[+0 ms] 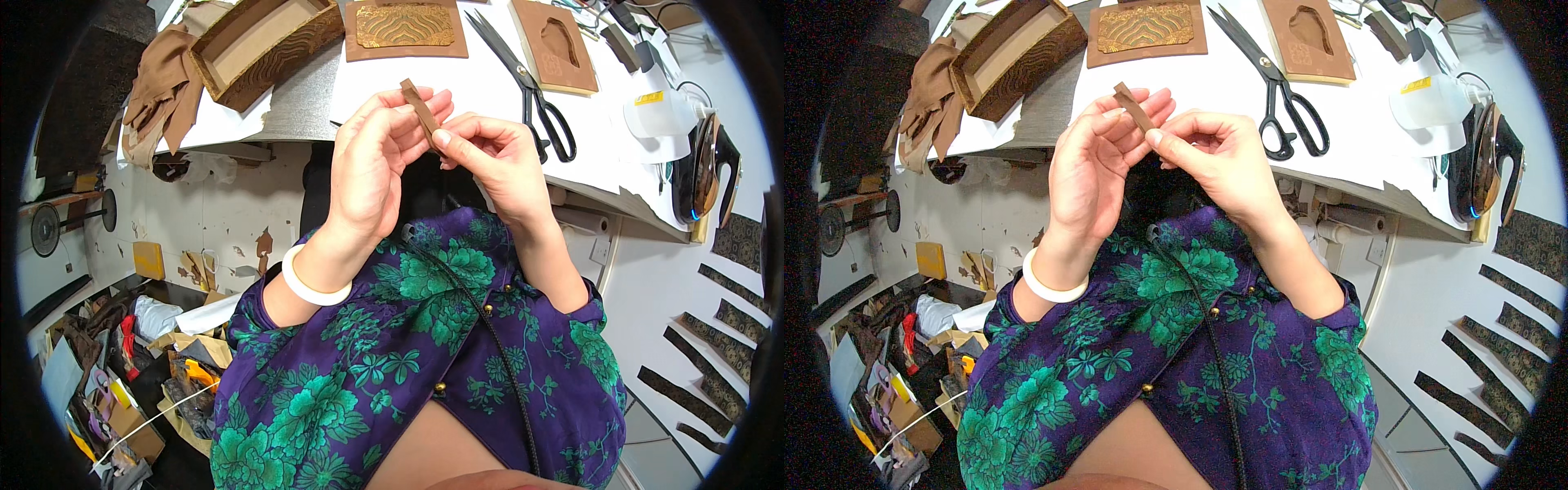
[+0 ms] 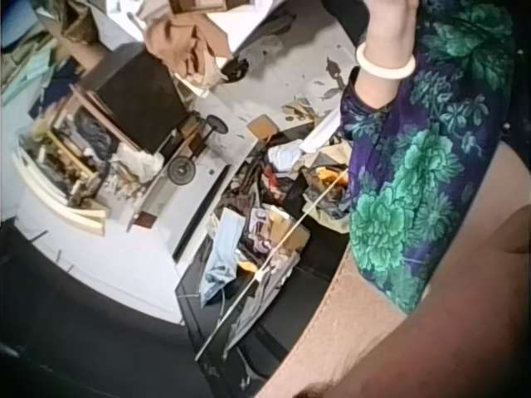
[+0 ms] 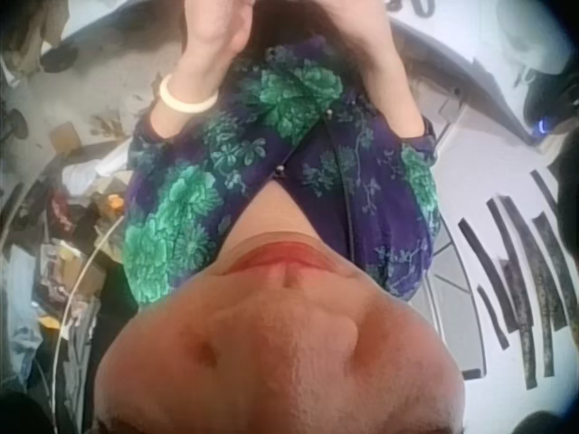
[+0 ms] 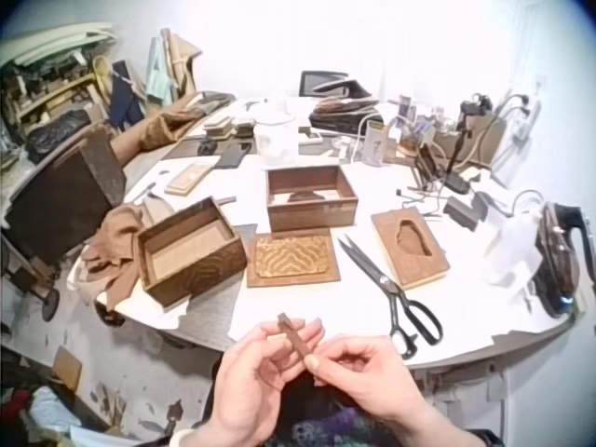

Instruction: The person cuts a small leather strip with scissors, then uses an iron to press and shape a rectangular leather piece. They apply glue from a bottle and spread it with a brush, attaching the strip to the leather piece.

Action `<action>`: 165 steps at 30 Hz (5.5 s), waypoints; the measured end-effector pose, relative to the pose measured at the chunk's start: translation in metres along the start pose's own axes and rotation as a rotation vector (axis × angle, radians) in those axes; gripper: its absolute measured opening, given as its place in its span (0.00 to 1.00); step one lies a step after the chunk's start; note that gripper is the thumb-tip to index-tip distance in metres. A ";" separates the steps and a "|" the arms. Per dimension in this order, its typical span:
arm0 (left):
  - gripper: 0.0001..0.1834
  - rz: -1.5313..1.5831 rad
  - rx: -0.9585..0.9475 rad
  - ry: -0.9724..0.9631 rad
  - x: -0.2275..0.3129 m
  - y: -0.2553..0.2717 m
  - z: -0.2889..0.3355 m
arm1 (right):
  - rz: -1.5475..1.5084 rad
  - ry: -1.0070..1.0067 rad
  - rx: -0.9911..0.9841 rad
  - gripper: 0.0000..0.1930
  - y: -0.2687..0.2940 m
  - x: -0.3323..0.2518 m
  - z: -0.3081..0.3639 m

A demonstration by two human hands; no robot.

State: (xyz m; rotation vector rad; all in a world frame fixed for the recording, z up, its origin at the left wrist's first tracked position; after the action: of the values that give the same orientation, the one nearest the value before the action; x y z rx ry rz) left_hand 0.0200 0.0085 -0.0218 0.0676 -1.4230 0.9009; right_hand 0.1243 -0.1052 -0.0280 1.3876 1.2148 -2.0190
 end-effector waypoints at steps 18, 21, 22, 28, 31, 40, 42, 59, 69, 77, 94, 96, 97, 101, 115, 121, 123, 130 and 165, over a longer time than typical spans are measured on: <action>0.13 -0.114 0.122 -0.026 -0.006 -0.001 -0.001 | 0.025 0.041 0.036 0.06 0.004 0.003 0.001; 0.13 -0.127 0.117 -0.032 -0.006 -0.001 -0.001 | 0.013 0.033 0.038 0.06 0.005 0.004 0.001; 0.13 -0.131 0.116 -0.034 -0.006 -0.001 -0.001 | 0.010 0.027 0.040 0.05 0.006 0.004 0.001; 0.14 -0.141 0.152 -0.077 -0.005 0.003 -0.001 | 0.015 0.054 0.069 0.05 -0.001 -0.001 0.005; 0.14 -0.110 0.164 -0.092 -0.006 0.002 0.000 | -0.033 0.085 0.075 0.05 0.000 -0.001 0.005; 0.14 -0.082 0.164 -0.072 -0.006 0.002 -0.003 | -0.148 0.072 0.082 0.09 0.004 0.001 0.002; 0.14 -0.081 0.168 -0.065 -0.007 0.002 -0.003 | -0.181 0.078 0.070 0.11 0.006 0.001 0.001; 0.12 -0.198 0.246 -0.320 0.007 0.002 -0.006 | -0.062 0.160 0.063 0.13 -0.006 -0.022 -0.012; 0.11 -0.223 0.219 -0.370 0.004 0.006 -0.006 | -0.065 -0.044 -0.066 0.11 -0.009 -0.003 -0.014; 0.09 -0.172 0.225 -0.277 0.004 0.006 -0.009 | -0.064 -0.049 -0.028 0.10 -0.003 0.004 -0.015; 0.13 -0.120 0.215 -0.213 -0.023 0.008 -0.002 | -0.039 -0.095 -0.041 0.08 0.009 0.015 0.000; 0.13 -0.147 0.223 -0.242 -0.021 0.006 0.000 | -0.036 -0.106 -0.043 0.08 0.009 0.013 0.000; 0.13 -0.160 0.227 -0.257 -0.019 0.005 -0.001 | -0.041 -0.116 -0.043 0.08 0.010 0.012 0.000; 0.13 -0.276 0.160 -0.308 -0.012 0.007 -0.018 | -0.031 -0.022 0.020 0.07 0.018 0.004 -0.003; 0.48 -2.275 -0.328 -0.684 0.023 0.005 -0.149 | -0.189 0.407 0.413 0.10 0.077 -0.005 -0.052; 0.49 -2.044 -0.362 -0.849 0.021 0.009 -0.132 | -0.180 0.451 0.502 0.06 0.102 -0.012 -0.038; 0.52 -1.935 -0.343 -0.894 0.020 0.012 -0.124 | -0.124 0.464 0.476 0.06 0.103 -0.012 -0.040; 0.56 -1.801 -0.273 -0.899 0.013 0.009 -0.105 | -0.211 0.351 0.418 0.09 0.094 -0.008 -0.040; 0.41 -1.526 -0.080 -1.362 0.078 -0.035 -0.025 | -0.576 0.357 -0.018 0.05 0.028 -0.061 0.009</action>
State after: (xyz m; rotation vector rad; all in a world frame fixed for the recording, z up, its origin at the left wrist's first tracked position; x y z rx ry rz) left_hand 0.0519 0.0367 0.0565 1.6974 -1.9135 -0.6944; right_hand 0.1656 -0.1361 0.0159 1.5640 1.9701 -2.1559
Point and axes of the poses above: each hand's wrist, its own z-axis away from the middle knuckle, its own y-axis out of the back of the hand, x = y × z, the point moved 4 cm from there along -z, towards the middle knuckle, and after that the axes turned 13 degrees about -z, right-handed, at the moved point
